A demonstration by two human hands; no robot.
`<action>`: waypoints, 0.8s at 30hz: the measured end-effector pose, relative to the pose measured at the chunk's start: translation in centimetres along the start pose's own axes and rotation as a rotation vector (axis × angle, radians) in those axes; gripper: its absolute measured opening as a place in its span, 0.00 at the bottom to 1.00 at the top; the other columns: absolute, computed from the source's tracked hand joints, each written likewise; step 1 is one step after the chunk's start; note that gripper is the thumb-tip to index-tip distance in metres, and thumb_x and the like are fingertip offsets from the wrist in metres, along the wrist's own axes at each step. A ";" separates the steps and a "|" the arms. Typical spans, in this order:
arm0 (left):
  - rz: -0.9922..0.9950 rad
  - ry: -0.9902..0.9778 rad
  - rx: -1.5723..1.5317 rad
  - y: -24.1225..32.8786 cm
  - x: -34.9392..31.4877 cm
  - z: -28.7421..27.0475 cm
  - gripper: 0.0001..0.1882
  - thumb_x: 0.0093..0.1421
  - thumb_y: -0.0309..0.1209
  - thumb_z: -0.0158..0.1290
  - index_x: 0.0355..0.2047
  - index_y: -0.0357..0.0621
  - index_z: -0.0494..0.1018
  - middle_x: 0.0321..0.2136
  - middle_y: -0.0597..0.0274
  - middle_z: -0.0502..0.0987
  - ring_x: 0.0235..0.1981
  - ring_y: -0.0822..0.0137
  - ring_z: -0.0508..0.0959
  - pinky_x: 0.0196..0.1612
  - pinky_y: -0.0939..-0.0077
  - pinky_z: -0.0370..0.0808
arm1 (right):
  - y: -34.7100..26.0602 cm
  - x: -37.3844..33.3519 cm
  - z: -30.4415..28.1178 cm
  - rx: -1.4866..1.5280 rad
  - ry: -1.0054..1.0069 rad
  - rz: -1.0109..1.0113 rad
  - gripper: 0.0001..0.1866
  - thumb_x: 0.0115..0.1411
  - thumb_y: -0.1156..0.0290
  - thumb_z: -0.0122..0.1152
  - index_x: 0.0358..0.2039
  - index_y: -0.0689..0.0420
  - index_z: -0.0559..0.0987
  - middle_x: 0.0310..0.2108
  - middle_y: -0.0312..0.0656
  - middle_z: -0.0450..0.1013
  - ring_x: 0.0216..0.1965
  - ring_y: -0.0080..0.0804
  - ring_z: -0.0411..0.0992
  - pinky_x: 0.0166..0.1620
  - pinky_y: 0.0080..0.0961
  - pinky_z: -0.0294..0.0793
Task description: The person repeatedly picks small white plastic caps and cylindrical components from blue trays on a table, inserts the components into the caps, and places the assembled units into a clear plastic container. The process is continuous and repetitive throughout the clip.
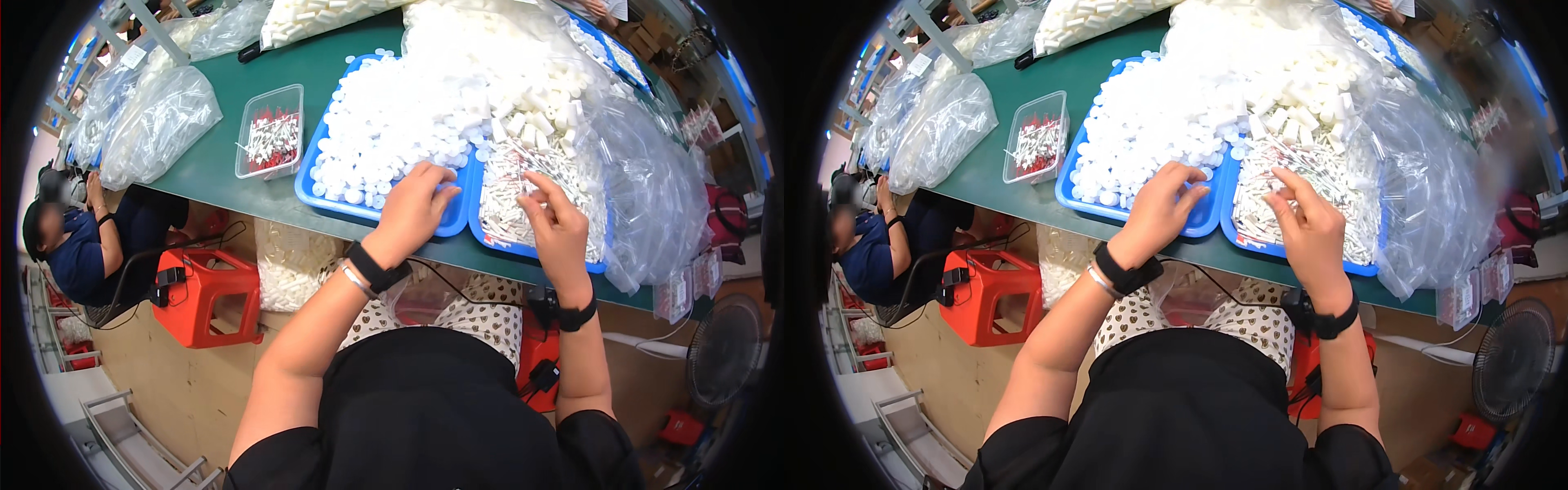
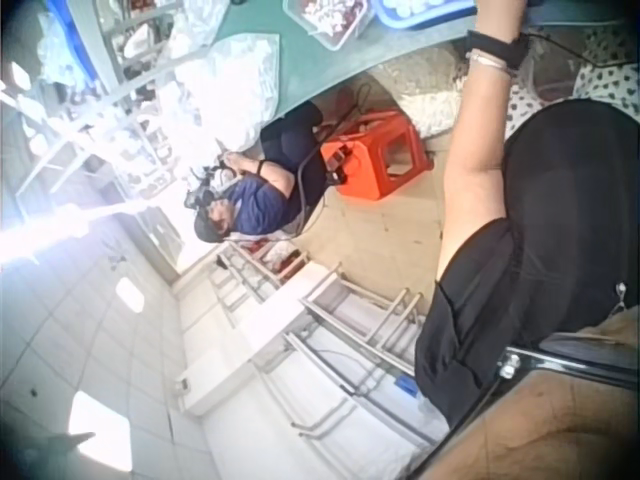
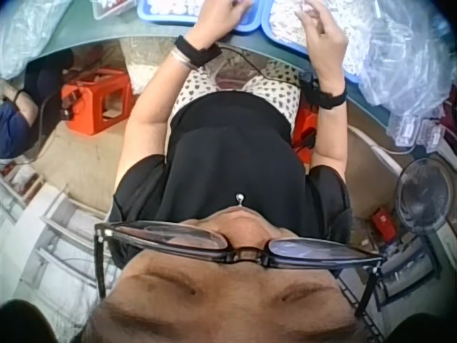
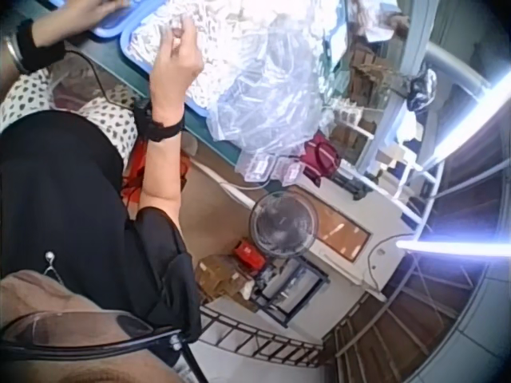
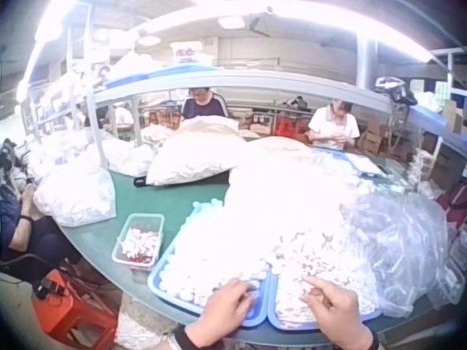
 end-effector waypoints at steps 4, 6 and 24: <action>-0.584 -0.170 -1.163 1.0 -3.8 1.1 0.16 0.70 0.36 0.49 0.50 0.36 0.74 0.37 0.64 0.77 0.33 0.77 0.74 0.36 0.84 0.72 | -1.2 -3.1 0.4 0.077 -0.169 0.065 0.09 0.54 0.73 0.71 0.34 0.60 0.80 0.21 0.37 0.72 0.20 0.20 0.59 0.23 0.20 0.59; -0.657 -0.207 -1.525 1.0 -6.3 2.2 0.18 0.70 0.38 0.49 0.51 0.35 0.73 0.37 0.64 0.77 0.33 0.76 0.74 0.36 0.83 0.72 | -3.2 -4.0 1.0 0.070 -0.255 -0.008 0.08 0.51 0.74 0.72 0.28 0.60 0.80 0.21 0.38 0.72 0.21 0.26 0.64 0.26 0.25 0.63; -0.838 -0.073 -1.682 -0.1 -11.6 4.4 0.17 0.69 0.37 0.51 0.50 0.36 0.72 0.35 0.67 0.75 0.35 0.77 0.73 0.41 0.81 0.73 | -5.8 -6.9 2.9 -0.224 -0.319 -0.418 0.08 0.51 0.77 0.67 0.32 0.57 0.78 0.22 0.37 0.66 0.26 0.36 0.64 0.31 0.33 0.61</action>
Point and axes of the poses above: each hand's wrist, its own x-axis towards the middle knuckle, its own z-axis out of the palm, y = z × x, the point moved 7 cm from there along x, towards the middle knuckle
